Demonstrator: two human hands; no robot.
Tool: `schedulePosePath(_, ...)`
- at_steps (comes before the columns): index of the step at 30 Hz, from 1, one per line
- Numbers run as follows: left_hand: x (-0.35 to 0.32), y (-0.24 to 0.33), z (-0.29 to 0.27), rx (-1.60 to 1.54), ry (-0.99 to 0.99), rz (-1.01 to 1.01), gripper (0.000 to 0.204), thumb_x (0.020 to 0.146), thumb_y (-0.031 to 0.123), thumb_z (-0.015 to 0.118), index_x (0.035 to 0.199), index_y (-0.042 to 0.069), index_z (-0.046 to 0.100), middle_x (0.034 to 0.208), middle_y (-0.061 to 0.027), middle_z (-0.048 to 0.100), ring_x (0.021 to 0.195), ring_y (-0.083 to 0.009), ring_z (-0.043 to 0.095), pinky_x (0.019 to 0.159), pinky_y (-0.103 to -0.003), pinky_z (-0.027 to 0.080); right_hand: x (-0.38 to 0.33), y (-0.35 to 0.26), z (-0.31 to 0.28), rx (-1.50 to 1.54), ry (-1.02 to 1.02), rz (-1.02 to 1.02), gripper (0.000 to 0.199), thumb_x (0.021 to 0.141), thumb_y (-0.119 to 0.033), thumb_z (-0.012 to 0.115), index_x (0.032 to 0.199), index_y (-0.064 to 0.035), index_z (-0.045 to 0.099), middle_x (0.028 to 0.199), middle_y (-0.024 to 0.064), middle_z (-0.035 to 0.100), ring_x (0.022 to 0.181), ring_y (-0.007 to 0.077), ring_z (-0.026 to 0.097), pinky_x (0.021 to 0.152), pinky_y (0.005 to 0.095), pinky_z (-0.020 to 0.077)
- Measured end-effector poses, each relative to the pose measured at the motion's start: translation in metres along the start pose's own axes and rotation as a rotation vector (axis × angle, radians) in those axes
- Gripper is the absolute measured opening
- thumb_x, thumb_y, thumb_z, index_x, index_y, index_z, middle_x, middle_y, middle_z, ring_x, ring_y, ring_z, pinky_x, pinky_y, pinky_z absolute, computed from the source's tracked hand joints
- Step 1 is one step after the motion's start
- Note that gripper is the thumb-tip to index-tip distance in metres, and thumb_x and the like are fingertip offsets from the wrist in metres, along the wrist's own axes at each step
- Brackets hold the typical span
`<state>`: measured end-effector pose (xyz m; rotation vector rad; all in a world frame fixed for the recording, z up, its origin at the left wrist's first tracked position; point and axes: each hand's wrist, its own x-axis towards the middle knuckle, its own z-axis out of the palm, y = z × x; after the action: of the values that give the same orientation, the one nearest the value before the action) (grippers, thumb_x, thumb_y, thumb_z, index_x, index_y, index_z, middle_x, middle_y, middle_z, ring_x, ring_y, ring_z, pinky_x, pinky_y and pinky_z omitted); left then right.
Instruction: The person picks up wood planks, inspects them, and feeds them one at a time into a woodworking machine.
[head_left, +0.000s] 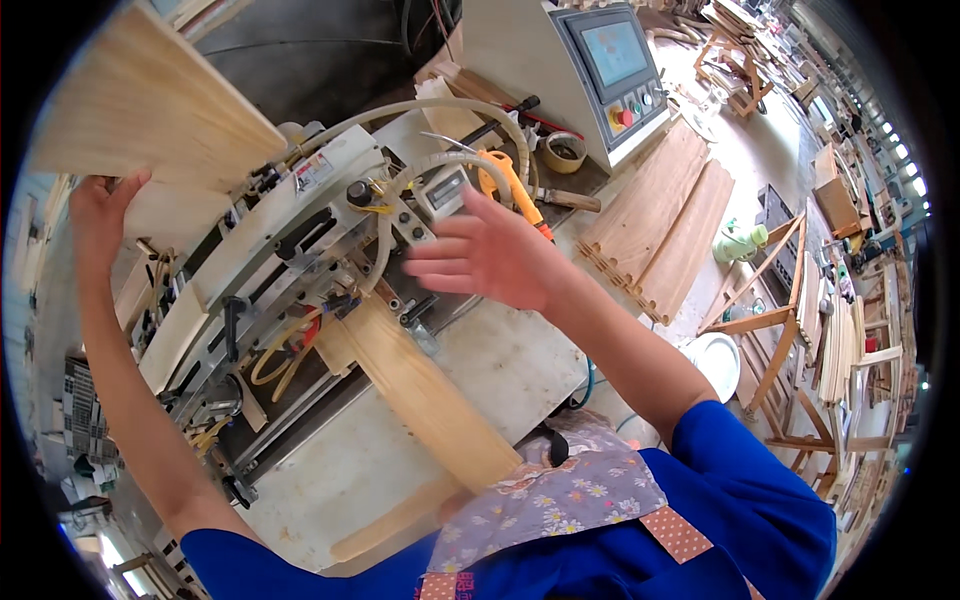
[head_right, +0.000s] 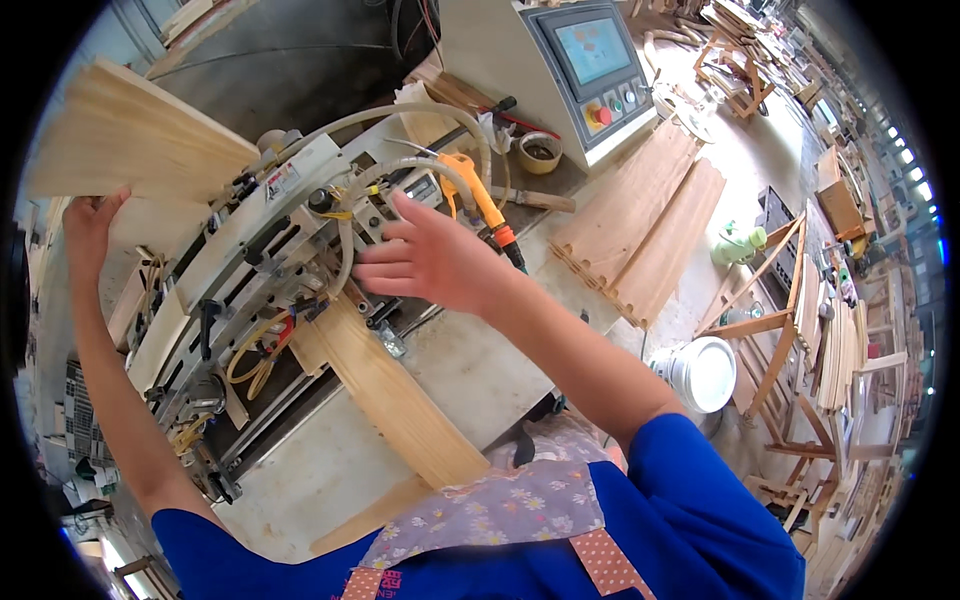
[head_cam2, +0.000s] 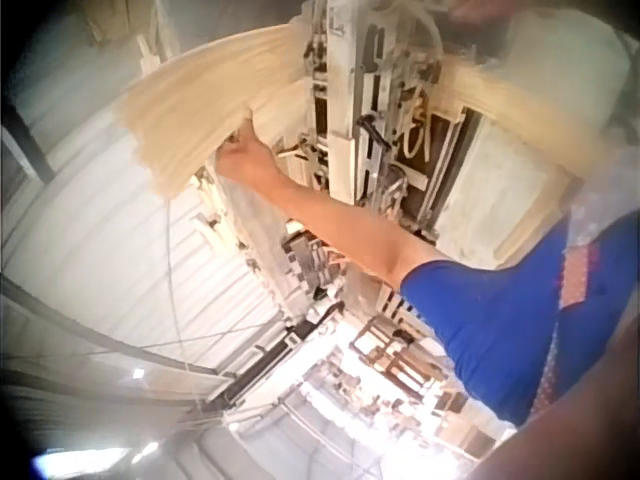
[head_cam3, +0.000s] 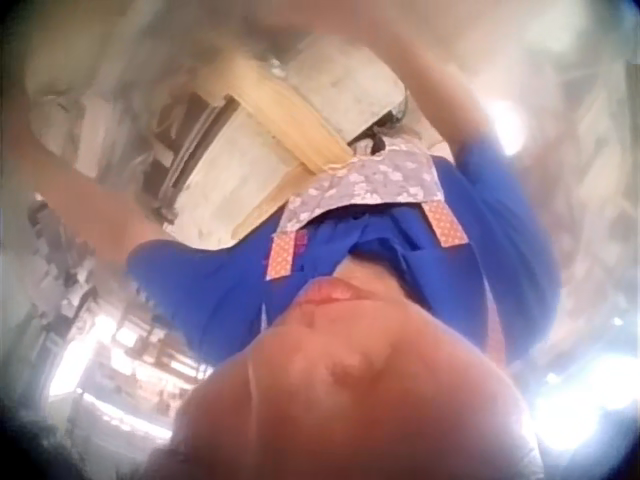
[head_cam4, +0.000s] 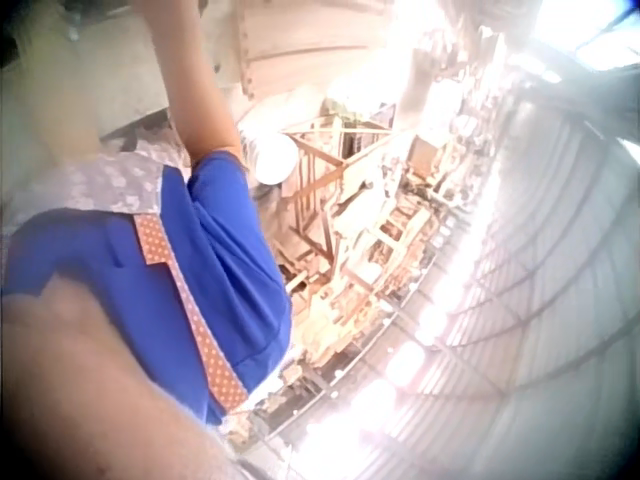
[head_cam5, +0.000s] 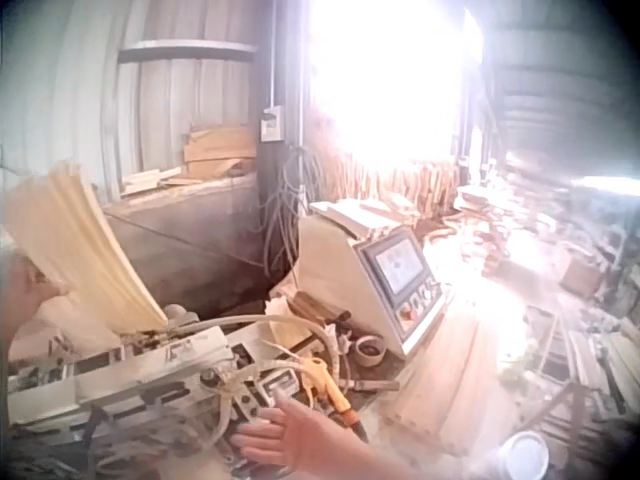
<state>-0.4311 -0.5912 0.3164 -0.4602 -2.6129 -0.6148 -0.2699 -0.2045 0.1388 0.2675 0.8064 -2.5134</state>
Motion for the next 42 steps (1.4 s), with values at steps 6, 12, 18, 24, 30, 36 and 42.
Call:
schedulePosePath(6, -0.031, 0.099, 0.036, 0.245, 0.164, 0.713, 0.027, 0.089, 0.01, 0.063, 0.116, 0.006, 0.062, 0.105, -0.0114, 0.065, 0.091, -0.0232, 0.066, 0.085, -0.03, 0.05, 0.039, -0.034, 0.09, 0.39, -0.615, 0.072, 0.083, 0.087, -0.051, 0.064, 0.138, 0.0065, 0.032, 0.131, 0.0204, 0.052, 0.109, 0.0278, 0.061, 0.1, 0.0424, 0.0466)
schedulePosePath(12, -0.019, 0.038, 0.062, -0.257, 0.533, 0.026, 0.025, 0.09, 0.021, 0.066, 0.108, 0.004, 0.07, 0.099, -0.0058, 0.069, 0.089, -0.0137, 0.063, 0.083, -0.028, 0.048, 0.015, -0.006, 0.058, 0.089, -0.25, -0.251, 0.056, 0.084, 0.003, 0.061, 0.135, -0.0063, 0.04, 0.127, 0.0102, 0.056, 0.111, 0.0214, 0.059, 0.102, 0.0404, 0.0453)
schedulePosePath(18, -0.012, -0.15, 0.16, -0.801, 0.393, -0.389, 0.034, 0.09, 0.03, 0.068, 0.107, 0.001, 0.068, 0.099, -0.0046, 0.067, 0.091, -0.0124, 0.059, 0.081, -0.028, 0.046, -0.044, 0.016, -0.031, -0.118, -0.093, -0.398, 0.079, 0.08, 0.0, 0.069, 0.148, -0.0117, 0.029, 0.141, 0.0052, 0.045, 0.129, 0.0197, 0.045, 0.109, 0.0388, 0.037)
schedulePosePath(24, -0.017, -0.189, 0.225, -0.593, 0.052, -0.61, 0.035, 0.092, 0.031, 0.063, 0.106, -0.001, 0.067, 0.097, -0.0071, 0.067, 0.088, -0.0156, 0.059, 0.079, -0.032, 0.046, -0.104, 0.024, -0.093, -0.098, -0.025, -0.402, 0.091, 0.077, 0.002, 0.072, 0.152, -0.0134, 0.022, 0.148, 0.0043, 0.04, 0.133, 0.019, 0.042, 0.11, 0.0385, 0.0346)
schedulePosePath(30, -0.027, -0.128, 0.238, -0.342, -0.176, -0.426, 0.033, 0.094, 0.029, 0.059, 0.104, -0.002, 0.064, 0.092, -0.0064, 0.066, 0.083, -0.016, 0.059, 0.077, -0.031, 0.046, -0.154, 0.025, -0.118, -0.041, 0.014, -0.445, 0.091, 0.076, 0.002, 0.073, 0.151, -0.0127, 0.025, 0.146, 0.0047, 0.044, 0.132, 0.018, 0.043, 0.11, 0.0374, 0.034)
schedulePosePath(36, -0.037, -0.118, 0.219, -0.347, -0.232, -0.207, 0.029, 0.095, 0.024, 0.056, 0.106, -0.002, 0.063, 0.095, -0.0065, 0.066, 0.087, -0.0155, 0.058, 0.08, -0.029, 0.046, -0.178, 0.022, -0.132, -0.099, 0.021, -0.474, 0.087, 0.078, -0.008, 0.074, 0.15, -0.0083, 0.026, 0.146, 0.0062, 0.042, 0.133, 0.0186, 0.041, 0.11, 0.0361, 0.0313)
schedulePosePath(42, -0.034, -0.025, 0.16, -0.211, -0.056, -0.157, 0.039, 0.096, 0.026, 0.057, 0.126, 0.001, 0.057, 0.12, -0.0095, 0.063, 0.11, -0.0173, 0.06, 0.095, -0.029, 0.044, -0.183, 0.01, -0.146, -0.085, 0.011, -0.46, 0.085, 0.079, -0.011, 0.073, 0.15, -0.0064, 0.026, 0.145, 0.008, 0.043, 0.13, 0.0197, 0.044, 0.109, 0.0359, 0.0338)
